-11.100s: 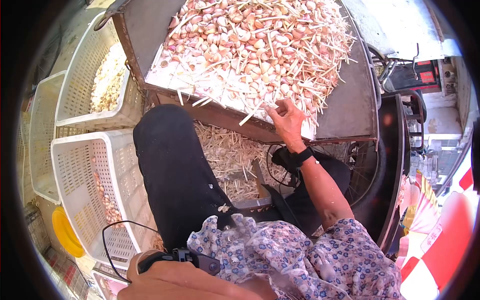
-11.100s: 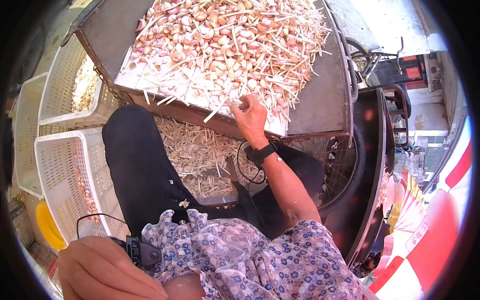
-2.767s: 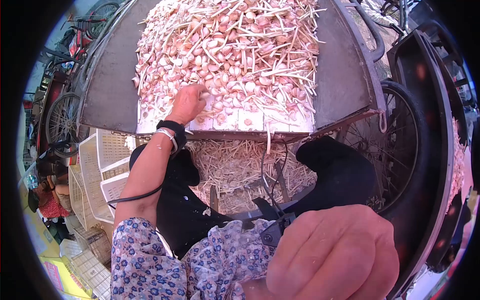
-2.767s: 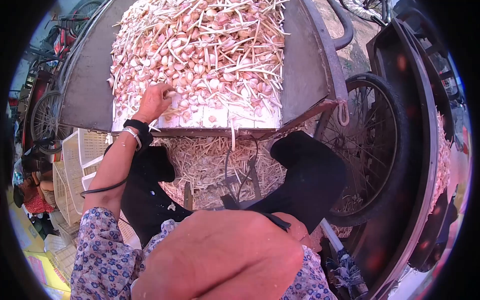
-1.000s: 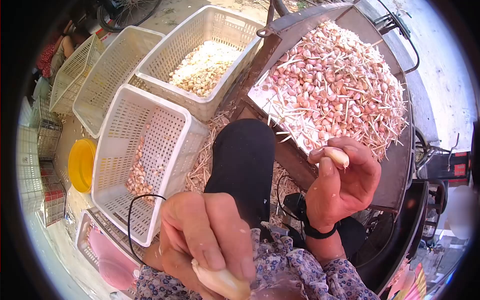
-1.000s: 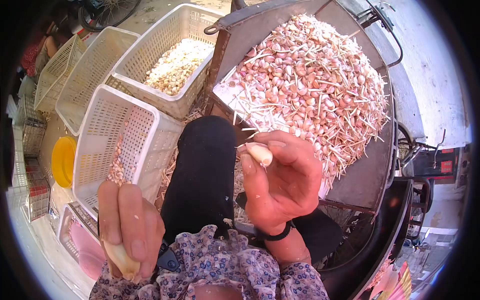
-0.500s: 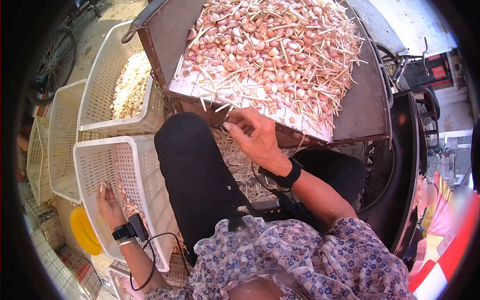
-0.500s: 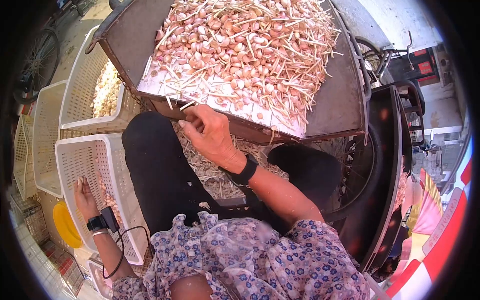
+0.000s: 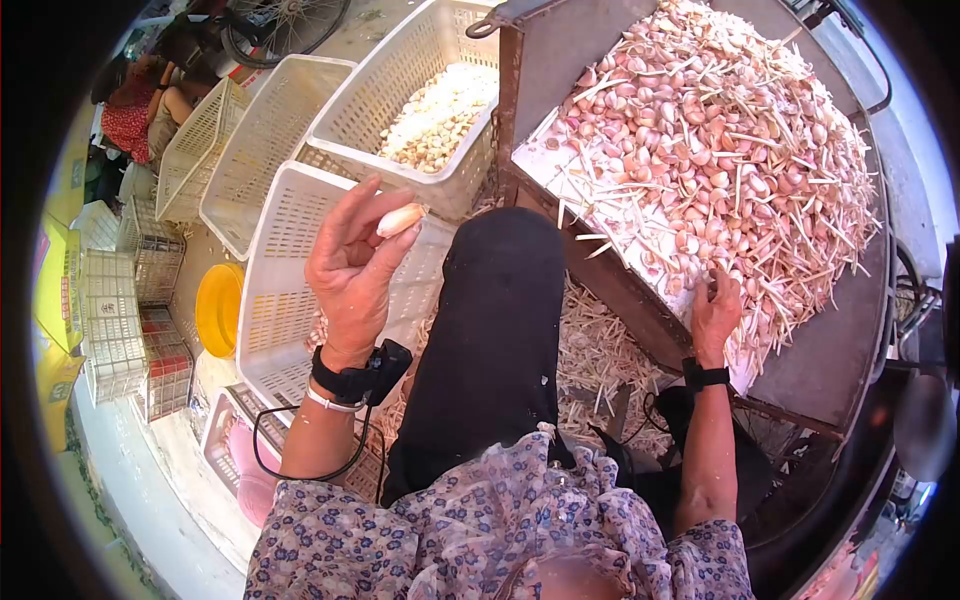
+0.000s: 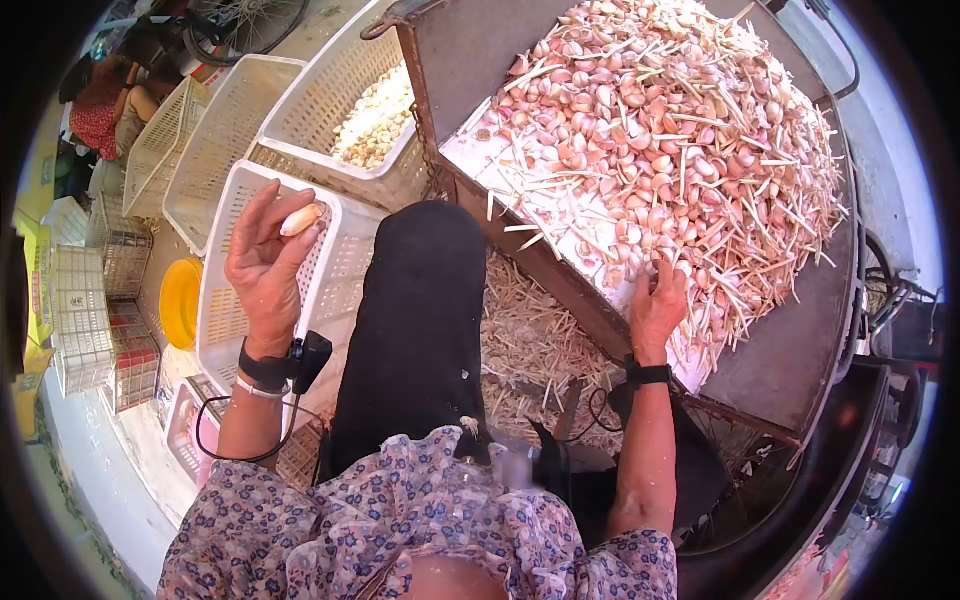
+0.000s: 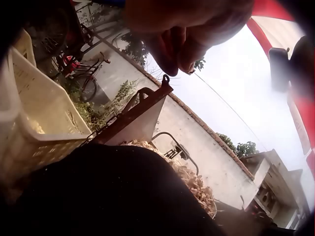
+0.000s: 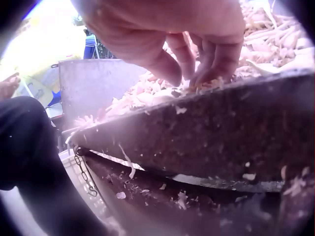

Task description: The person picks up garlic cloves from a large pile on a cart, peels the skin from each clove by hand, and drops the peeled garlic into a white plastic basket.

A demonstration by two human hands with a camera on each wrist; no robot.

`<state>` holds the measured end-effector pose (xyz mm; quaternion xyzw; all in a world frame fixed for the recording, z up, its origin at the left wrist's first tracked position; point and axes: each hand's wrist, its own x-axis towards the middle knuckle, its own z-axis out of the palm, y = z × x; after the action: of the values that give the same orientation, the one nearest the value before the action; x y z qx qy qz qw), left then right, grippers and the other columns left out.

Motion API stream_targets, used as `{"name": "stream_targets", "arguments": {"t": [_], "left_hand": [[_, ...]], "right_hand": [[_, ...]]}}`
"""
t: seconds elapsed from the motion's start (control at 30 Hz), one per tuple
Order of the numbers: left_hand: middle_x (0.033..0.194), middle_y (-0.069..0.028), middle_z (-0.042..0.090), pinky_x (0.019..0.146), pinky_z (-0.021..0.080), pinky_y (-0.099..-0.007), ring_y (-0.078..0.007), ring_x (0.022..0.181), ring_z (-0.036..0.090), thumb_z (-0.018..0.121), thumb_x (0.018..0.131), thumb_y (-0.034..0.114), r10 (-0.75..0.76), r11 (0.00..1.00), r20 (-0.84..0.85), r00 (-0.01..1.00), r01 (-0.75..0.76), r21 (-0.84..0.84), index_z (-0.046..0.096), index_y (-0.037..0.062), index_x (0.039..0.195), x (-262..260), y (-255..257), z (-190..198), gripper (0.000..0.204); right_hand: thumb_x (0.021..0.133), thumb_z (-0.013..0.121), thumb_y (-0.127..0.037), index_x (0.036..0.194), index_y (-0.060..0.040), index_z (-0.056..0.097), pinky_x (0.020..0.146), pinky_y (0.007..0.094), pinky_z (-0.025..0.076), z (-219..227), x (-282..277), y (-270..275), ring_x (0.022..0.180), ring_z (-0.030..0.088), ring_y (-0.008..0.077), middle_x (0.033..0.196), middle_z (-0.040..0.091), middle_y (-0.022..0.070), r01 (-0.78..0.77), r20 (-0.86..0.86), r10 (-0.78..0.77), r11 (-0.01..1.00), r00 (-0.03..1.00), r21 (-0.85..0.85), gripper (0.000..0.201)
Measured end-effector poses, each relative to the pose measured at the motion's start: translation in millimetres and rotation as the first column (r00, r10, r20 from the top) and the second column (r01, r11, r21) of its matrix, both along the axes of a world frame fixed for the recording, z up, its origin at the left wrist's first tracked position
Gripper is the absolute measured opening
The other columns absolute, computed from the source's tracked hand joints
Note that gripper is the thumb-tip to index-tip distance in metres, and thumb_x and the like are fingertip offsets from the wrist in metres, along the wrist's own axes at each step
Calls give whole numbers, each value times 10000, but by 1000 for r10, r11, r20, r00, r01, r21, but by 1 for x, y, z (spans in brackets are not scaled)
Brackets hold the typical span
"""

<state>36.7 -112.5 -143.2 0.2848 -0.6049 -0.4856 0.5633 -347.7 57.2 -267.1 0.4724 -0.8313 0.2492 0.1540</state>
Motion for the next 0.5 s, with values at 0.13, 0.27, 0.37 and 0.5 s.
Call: {"name": "stream_targets", "arguments": {"t": [0.13, 0.27, 0.37, 0.5], "left_hand": [[1104, -178, 614, 899, 499, -310, -212, 1020, 606, 605, 801, -114, -6, 996, 94, 996, 14, -87, 489, -3, 1228, -13, -5, 5, 456], [1100, -171, 619, 901, 493, -310, -224, 1025, 608, 598, 804, -123, 15, 973, 169, 986, 24, -229, 512, -8, 1197, -26, -4, 9, 419], [1124, -158, 607, 910, 482, -309, -213, 1039, 597, 591, 814, -116, 112, 961, 233, 966, -45, -273, 514, -22, 1186, -28, 1, 11, 391], [1188, -160, 568, 912, 459, -286, -197, 1038, 584, 541, 862, -64, 304, 951, 326, 895, -305, -49, 500, -59, 1208, 20, -37, -26, 348]], "right_hand": [[747, 619, -13, 992, -19, 611, 619, 349, 463, -5, -1, 2, 663, 576, 235, 816, 570, 126, -20, 251, 61, 987, 966, -161, 245], [719, 624, -6, 970, -23, 614, 600, 345, 463, -6, -4, 6, 657, 574, 227, 778, 572, 107, -11, 238, 51, 986, 970, -169, 251], [700, 631, -15, 930, -27, 610, 598, 344, 462, -10, -3, -5, 650, 573, 228, 741, 570, 97, -16, 215, 55, 984, 975, -175, 231], [680, 679, -66, 918, 21, 602, 570, 267, 469, -2, -4, 11, 584, 564, 137, 756, 614, 73, 265, 635, 6, 906, 772, -330, 265]]}}
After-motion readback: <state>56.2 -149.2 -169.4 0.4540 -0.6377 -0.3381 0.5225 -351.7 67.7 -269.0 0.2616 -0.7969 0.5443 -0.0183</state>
